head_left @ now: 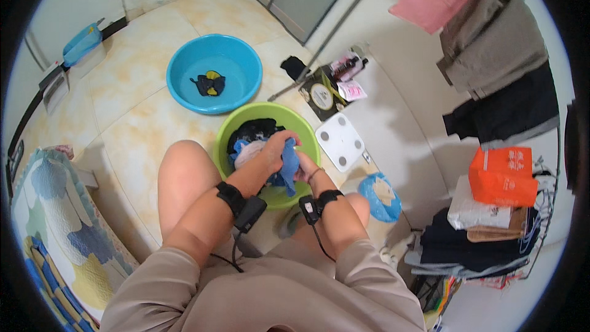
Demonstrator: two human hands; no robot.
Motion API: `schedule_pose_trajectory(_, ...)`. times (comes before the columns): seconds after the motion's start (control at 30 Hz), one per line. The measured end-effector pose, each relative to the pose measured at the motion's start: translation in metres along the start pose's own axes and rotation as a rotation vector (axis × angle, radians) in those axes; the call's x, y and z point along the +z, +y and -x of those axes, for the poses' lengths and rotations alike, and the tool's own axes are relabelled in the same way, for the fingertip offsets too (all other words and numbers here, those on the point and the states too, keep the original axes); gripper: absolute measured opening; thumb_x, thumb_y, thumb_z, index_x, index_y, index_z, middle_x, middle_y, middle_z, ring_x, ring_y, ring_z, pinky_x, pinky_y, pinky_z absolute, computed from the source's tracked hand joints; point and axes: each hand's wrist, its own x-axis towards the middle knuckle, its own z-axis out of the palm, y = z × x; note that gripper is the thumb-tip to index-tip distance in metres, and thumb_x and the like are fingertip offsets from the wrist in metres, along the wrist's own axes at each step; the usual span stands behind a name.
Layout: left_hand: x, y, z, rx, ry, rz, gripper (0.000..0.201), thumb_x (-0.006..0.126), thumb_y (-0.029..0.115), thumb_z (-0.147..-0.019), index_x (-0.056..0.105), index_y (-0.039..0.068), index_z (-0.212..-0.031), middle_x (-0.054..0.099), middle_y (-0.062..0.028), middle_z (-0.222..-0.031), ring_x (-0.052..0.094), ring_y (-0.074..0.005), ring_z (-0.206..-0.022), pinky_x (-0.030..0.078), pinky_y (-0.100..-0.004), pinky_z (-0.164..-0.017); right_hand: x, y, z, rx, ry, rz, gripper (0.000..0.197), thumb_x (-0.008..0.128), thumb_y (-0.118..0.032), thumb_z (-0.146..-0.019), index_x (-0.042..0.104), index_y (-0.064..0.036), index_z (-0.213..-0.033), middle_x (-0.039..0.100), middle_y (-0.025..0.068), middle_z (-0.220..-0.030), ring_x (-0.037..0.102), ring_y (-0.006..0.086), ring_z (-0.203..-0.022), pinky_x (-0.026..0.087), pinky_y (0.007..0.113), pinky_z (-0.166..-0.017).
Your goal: The person washes a blue cloth and other garments in a green basin containing soapy water by rubbing and squeezing them with their hands.
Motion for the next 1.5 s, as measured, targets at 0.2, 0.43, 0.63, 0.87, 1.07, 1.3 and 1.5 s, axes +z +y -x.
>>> schedule_pose_trajectory(0.2,-0.02,0.009,-0.018,0.137,0.194,0.149,0.014,0.056,0.019,-0.076,0.056,0.006,-0.072,0.055,-0.005,-0.071,0.051,-0.0168,-0.067,0.042,-0.0305,-0.06,0.019,-0.009,-0.019,0.037,-0.019,-0.036,0.023,0.05,-0.026,-0.085,0.059,-0.0124,-0.101,0.063,0.0017,-0.086,0.059,0.0131,-0.074,0.048,0.032,-0.057)
schedule_pose_trajectory(0.43,-0.047,-0.02,-0.036,0.189,0.55,0.0,0.019,0.058,0.026,-0.079,0.059,0.007,-0.079,0.055,-0.0029,-0.075,0.05,-0.0181,-0.068,0.041,-0.0328,-0.062,0.013,-0.021,-0.029,-0.073,0.27,0.464,0.016,0.061,-0.015,-0.077,0.062,-0.0116,-0.092,0.059,-0.0024,-0.077,0.052,0.0119,-0.068,0.041,0.03,-0.053)
schedule_pose_trajectory(0.63,-0.073,-0.043,-0.059,0.182,0.784,-0.089,0.041,0.057,0.041,-0.083,0.054,0.006,-0.105,0.055,-0.0064,-0.095,0.051,-0.0188,-0.081,0.044,-0.0362,-0.072,0.006,-0.038,-0.031,-0.099,0.128,-0.147,0.03,0.059,-0.017,-0.078,0.057,-0.0116,-0.108,0.059,0.0015,-0.089,0.053,0.0168,-0.074,0.041,0.032,-0.071)
schedule_pose_trajectory(0.87,-0.047,-0.047,-0.054,-0.039,1.1,0.03,0.091,0.061,0.062,-0.069,0.024,0.012,-0.136,0.029,-0.0109,-0.136,0.023,-0.0323,-0.126,0.035,-0.0586,-0.089,0.019,-0.067,0.027,-0.111,-0.284,-0.471,0.032,0.045,-0.021,-0.087,0.051,-0.0068,-0.115,0.058,0.01,-0.11,0.054,0.026,-0.1,0.04,0.043,-0.086)
schedule_pose_trajectory(1.07,-0.054,-0.045,-0.034,-0.18,0.136,0.321,0.083,0.049,0.069,-0.073,0.037,0.009,-0.129,0.039,-0.0114,-0.132,0.036,-0.0315,-0.121,0.04,-0.0523,-0.088,0.055,-0.058,0.054,-0.098,-0.357,-0.392,0.034,0.04,-0.025,-0.089,0.052,-0.0049,-0.113,0.058,0.0105,-0.109,0.056,0.0236,-0.099,0.045,0.04,-0.084)
schedule_pose_trajectory(1.3,-0.058,-0.041,-0.048,-0.067,0.064,0.407,0.061,0.053,0.054,-0.08,0.047,0.009,-0.12,0.056,-0.0108,-0.11,0.058,-0.0257,-0.088,0.046,-0.0451,-0.083,0.062,-0.016,0.062,-0.199,0.045,0.018,0.037,0.062,-0.03,-0.078,0.058,-0.0044,-0.103,0.06,0.0045,-0.091,0.056,0.0153,-0.081,0.044,0.03,-0.071)
schedule_pose_trajectory(1.5,-0.074,-0.086,-0.084,0.154,0.459,0.252,0.04,0.056,0.013,-0.076,0.043,0.007,-0.114,0.055,-0.0148,-0.098,0.059,-0.0279,-0.076,0.051,-0.0389,-0.063,0.033,0.006,0.056,-0.526,0.153,0.432,0.031,0.066,-0.022,-0.072,0.062,0.0,-0.094,0.061,0.003,-0.085,0.058,0.0131,-0.076,0.045,0.025,-0.07)
